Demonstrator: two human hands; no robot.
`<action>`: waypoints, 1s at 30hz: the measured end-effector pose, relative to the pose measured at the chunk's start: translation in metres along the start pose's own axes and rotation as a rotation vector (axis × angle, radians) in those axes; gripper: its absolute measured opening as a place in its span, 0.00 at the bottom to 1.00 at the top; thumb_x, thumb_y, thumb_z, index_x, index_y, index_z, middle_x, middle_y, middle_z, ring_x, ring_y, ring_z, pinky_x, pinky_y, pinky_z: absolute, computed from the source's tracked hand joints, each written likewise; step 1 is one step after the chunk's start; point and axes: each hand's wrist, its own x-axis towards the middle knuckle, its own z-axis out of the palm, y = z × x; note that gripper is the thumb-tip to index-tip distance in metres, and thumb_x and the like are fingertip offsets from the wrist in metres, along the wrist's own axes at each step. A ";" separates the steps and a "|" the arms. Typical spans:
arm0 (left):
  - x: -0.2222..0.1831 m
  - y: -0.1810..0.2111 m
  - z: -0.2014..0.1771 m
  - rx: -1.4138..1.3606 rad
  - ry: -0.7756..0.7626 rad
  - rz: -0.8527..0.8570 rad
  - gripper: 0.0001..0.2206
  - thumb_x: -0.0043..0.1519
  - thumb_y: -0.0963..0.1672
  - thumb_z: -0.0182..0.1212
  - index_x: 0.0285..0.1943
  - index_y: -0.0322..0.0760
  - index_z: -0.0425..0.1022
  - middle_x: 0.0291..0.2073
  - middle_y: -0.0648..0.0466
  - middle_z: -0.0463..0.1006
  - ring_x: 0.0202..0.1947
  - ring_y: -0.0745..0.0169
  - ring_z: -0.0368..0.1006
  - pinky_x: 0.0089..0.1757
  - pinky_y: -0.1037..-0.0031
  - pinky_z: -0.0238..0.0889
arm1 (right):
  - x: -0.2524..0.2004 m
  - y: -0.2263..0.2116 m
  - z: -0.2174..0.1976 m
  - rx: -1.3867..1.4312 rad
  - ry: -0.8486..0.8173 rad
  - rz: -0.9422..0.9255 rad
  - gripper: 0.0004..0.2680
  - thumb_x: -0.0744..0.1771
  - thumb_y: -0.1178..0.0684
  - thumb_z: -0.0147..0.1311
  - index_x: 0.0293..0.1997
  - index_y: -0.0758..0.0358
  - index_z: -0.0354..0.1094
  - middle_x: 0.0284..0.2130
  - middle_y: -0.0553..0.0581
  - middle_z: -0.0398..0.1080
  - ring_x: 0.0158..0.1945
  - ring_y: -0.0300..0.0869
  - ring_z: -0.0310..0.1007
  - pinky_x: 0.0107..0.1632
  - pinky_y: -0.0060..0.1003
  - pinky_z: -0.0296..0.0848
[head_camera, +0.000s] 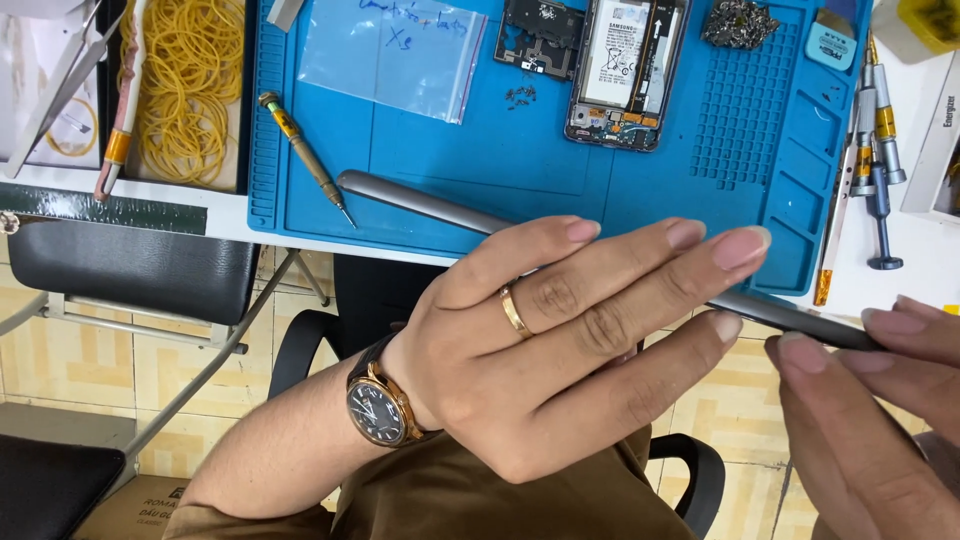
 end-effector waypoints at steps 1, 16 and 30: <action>0.000 0.000 0.000 0.000 0.000 0.002 0.15 0.81 0.41 0.51 0.53 0.44 0.88 0.61 0.48 0.84 0.61 0.60 0.88 0.69 0.70 0.56 | 0.002 0.007 0.004 0.001 0.002 0.001 0.17 0.73 0.69 0.71 0.72 0.67 0.77 0.62 0.78 0.73 0.74 0.72 0.75 0.63 0.55 0.78; 0.000 0.012 0.006 0.050 0.008 -0.095 0.11 0.80 0.45 0.53 0.51 0.51 0.84 0.59 0.60 0.86 0.50 0.66 0.86 0.67 0.69 0.55 | 0.024 0.016 0.033 0.157 0.301 -0.256 0.06 0.72 0.65 0.76 0.50 0.68 0.81 0.41 0.64 0.72 0.51 0.64 0.76 0.60 0.59 0.79; -0.025 -0.008 -0.004 0.293 0.008 -0.061 0.16 0.79 0.41 0.47 0.61 0.59 0.82 0.58 0.59 0.88 0.60 0.56 0.83 0.72 0.50 0.48 | 0.014 0.006 0.038 0.098 0.238 -0.067 0.08 0.71 0.59 0.75 0.55 0.67 0.80 0.48 0.68 0.74 0.61 0.63 0.75 0.68 0.59 0.80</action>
